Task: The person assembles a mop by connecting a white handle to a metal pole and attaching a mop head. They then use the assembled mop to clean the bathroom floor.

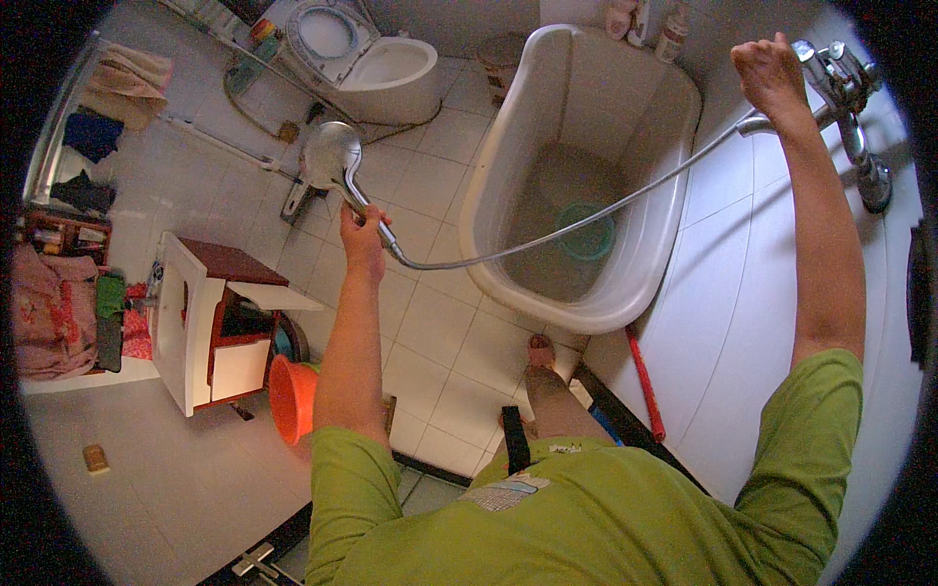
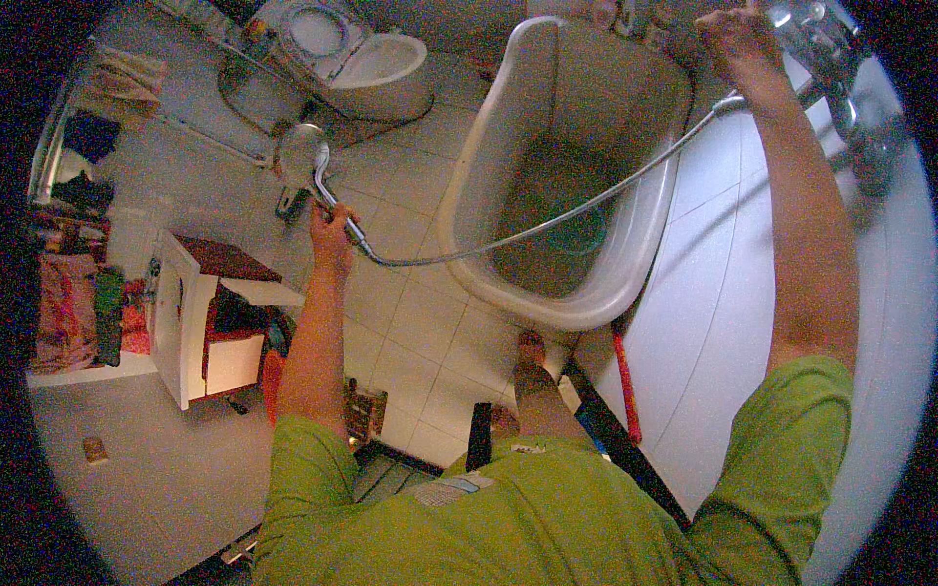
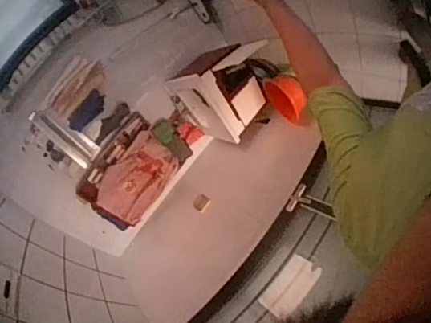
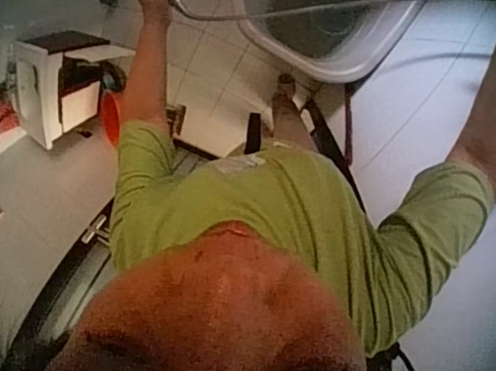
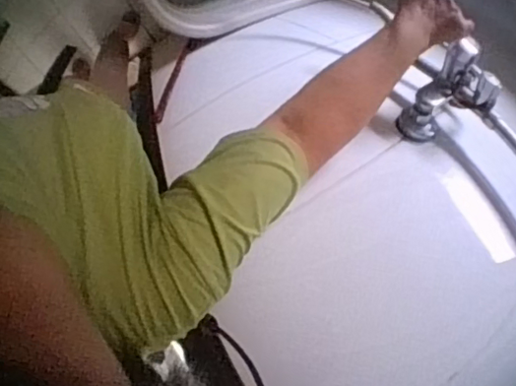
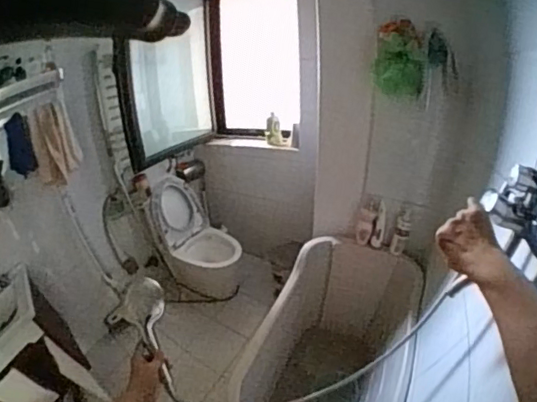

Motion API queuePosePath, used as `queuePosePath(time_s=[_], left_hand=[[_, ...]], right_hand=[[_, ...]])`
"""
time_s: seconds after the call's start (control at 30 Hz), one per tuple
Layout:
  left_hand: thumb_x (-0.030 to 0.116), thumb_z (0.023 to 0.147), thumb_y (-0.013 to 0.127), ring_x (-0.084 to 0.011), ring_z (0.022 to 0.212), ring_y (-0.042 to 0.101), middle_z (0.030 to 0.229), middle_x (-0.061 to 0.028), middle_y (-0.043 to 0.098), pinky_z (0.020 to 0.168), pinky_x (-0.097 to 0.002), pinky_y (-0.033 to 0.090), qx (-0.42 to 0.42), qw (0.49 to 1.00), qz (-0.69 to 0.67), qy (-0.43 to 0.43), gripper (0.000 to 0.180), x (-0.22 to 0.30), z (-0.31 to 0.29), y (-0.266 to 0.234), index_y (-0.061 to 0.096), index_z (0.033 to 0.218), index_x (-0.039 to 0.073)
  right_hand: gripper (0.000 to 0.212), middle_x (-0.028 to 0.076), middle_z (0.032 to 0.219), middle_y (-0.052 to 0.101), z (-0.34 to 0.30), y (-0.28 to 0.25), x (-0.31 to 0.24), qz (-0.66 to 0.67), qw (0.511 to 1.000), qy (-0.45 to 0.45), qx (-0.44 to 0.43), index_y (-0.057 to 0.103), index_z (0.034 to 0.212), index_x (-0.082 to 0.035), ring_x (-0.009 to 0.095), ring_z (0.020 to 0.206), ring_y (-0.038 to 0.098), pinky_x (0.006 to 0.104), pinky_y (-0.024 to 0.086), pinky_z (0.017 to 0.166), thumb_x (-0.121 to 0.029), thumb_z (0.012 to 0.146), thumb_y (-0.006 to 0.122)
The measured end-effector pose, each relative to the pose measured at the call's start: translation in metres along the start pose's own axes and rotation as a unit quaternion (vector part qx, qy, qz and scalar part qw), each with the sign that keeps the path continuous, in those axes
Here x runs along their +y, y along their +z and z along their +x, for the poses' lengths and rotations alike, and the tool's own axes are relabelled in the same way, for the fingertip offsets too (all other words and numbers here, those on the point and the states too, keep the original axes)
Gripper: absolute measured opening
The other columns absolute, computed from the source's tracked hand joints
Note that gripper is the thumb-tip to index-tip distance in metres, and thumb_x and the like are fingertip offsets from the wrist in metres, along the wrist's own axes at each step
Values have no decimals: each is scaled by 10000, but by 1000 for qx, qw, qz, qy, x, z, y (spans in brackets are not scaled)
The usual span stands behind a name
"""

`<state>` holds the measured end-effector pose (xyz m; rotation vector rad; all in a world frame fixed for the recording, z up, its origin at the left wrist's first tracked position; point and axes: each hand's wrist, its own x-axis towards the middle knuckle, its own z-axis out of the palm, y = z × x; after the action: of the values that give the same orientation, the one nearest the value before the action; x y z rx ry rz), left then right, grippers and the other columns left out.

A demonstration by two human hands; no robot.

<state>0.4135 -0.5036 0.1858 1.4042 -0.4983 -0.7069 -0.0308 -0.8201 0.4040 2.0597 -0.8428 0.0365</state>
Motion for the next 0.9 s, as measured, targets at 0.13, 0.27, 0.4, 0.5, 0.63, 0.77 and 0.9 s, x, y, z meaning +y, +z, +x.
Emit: queuePosePath(time_s=[0.13,0.27,0.4,0.5,0.63,0.77,0.9], left_hand=[[78,854,493,-129,647,519,735,-34,500,539,-239,422,-1,999,-53,1,226,3,-5,3,403,1059,109],[85,859,488,-128,655,524,740,-36,512,536,-235,414,-1,998,-60,0,227,-1,-5,-2,396,1065,111],[83,862,482,-127,671,521,762,-36,517,581,-246,418,-16,997,-65,35,243,1,-8,-5,382,1082,105],[63,862,474,-127,686,513,773,-36,511,629,-262,422,-2,995,-41,95,257,9,-15,5,370,1095,94],[39,859,463,-129,689,505,775,-41,502,656,-274,425,15,995,-28,100,275,8,-11,7,363,1111,84],[32,856,465,-130,679,505,777,-45,499,656,-274,431,15,994,13,109,320,5,-7,0,349,1150,83],[37,854,475,-129,677,508,776,-47,501,660,-272,438,33,995,5,91,361,3,-9,2,333,1183,79]], right_hand=[[91,74,660,580,-2,-1,-1,-4,1000,25,-3,536,680,-118,226,682,592,375,424,740,-31,702,545],[90,76,650,583,-6,1,-1,-37,999,-3,-20,535,676,-118,231,662,596,367,428,724,-37,706,559],[92,79,654,583,-13,-4,-6,-12,1000,8,23,532,673,-116,225,681,596,366,426,714,-35,695,571],[92,77,677,587,-19,-5,-8,-18,1000,13,9,529,678,-114,220,705,595,366,424,713,-38,682,581],[97,67,705,589,-23,0,-4,-28,998,21,-48,525,687,-112,217,729,592,366,422,724,-38,672,586],[105,62,707,587,-21,-3,-9,-2,999,17,-38,523,685,-108,216,739,592,371,418,741,-24,669,584],[124,64,709,584,-22,3,-7,-22,999,23,-29,524,697,-111,220,743,590,381,415,747,-5,665,581]])
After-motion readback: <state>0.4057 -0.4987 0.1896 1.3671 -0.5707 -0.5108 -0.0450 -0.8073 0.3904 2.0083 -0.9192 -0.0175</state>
